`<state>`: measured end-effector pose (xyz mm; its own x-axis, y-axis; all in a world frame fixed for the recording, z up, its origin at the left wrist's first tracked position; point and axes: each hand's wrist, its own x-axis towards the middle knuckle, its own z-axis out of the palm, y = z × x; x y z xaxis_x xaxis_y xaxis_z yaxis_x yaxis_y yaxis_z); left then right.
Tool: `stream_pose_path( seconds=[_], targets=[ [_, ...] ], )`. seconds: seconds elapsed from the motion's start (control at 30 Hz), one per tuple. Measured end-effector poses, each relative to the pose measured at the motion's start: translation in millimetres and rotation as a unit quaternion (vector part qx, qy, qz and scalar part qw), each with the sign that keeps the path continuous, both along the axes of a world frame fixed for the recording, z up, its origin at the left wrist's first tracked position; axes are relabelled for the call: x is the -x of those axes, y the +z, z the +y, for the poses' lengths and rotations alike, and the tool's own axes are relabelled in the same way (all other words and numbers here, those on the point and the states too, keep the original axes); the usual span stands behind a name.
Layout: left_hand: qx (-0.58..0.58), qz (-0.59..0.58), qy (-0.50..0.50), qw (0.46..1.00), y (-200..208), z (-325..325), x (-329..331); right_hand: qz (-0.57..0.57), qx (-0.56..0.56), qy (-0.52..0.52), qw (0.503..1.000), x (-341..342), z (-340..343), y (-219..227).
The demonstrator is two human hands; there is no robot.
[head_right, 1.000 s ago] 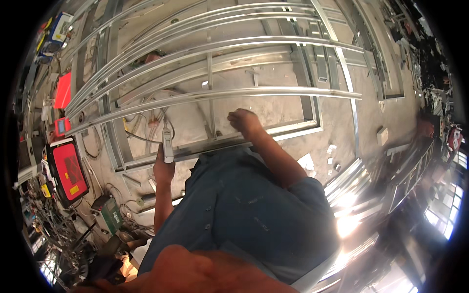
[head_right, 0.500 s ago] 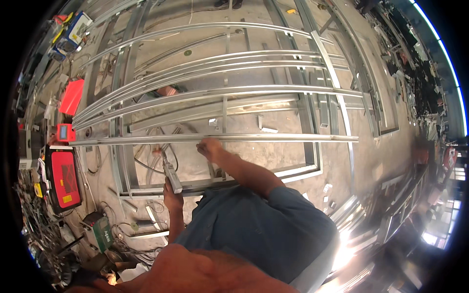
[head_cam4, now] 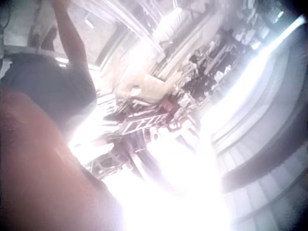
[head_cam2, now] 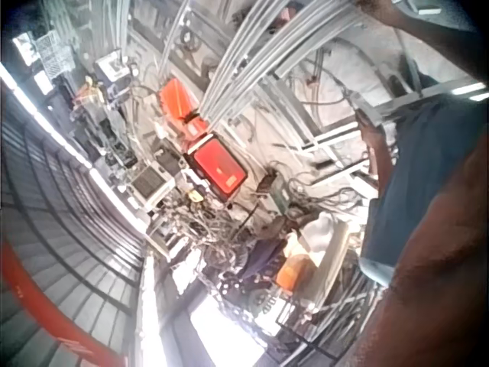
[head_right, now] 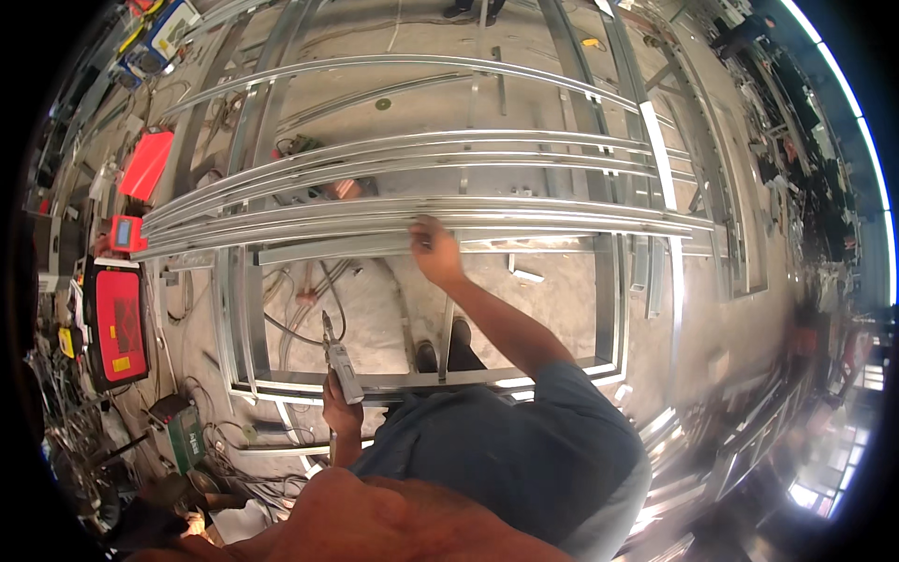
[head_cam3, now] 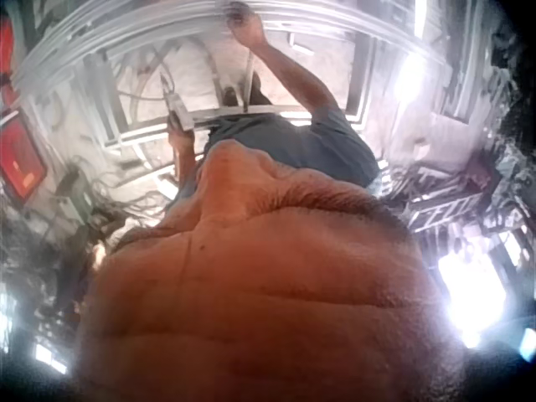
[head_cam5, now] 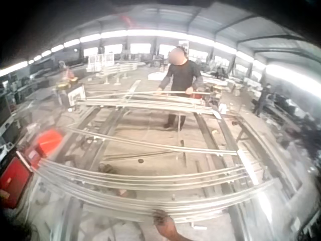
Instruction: The person uses a handheld welding tool to join metal frame components on the floor. They repeatedly position the tool at joints, weld along seams, and reposition the frame to access different sections.
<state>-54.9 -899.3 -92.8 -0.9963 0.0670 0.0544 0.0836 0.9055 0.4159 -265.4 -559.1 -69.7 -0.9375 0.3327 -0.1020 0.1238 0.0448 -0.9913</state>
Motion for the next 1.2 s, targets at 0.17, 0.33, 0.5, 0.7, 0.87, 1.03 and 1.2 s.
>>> stream_pose_path(
  seconds=[0.17,0.33,0.5,0.7,0.87,1.03,1.2],
  targets=[
    [0.021,-0.022,0.018,0.999,-6,2,1,0.022,-0.248,0.001,0.969,34,82,35],
    [0.038,-0.027,0.033,0.998,-12,4,-1,0.052,-0.493,-0.03,0.868,173,175,59],
    [0.055,-0.012,0.003,0.998,4,13,20,-0.048,-0.663,0.07,0.744,324,254,37],
    [0.074,0.007,0.01,0.997,9,20,36,-0.065,-0.688,0.136,0.71,435,233,-13],
    [0.113,0.051,0.02,0.992,2,23,40,-0.078,-0.722,0.108,0.679,496,216,-53],
    [0.094,-0.002,0.049,0.994,8,25,45,-0.1,-0.717,0.085,0.685,506,221,-62],
    [0.074,-0.013,0.066,0.995,12,24,45,-0.137,-0.655,0.123,0.733,473,176,-26]
  ],
)
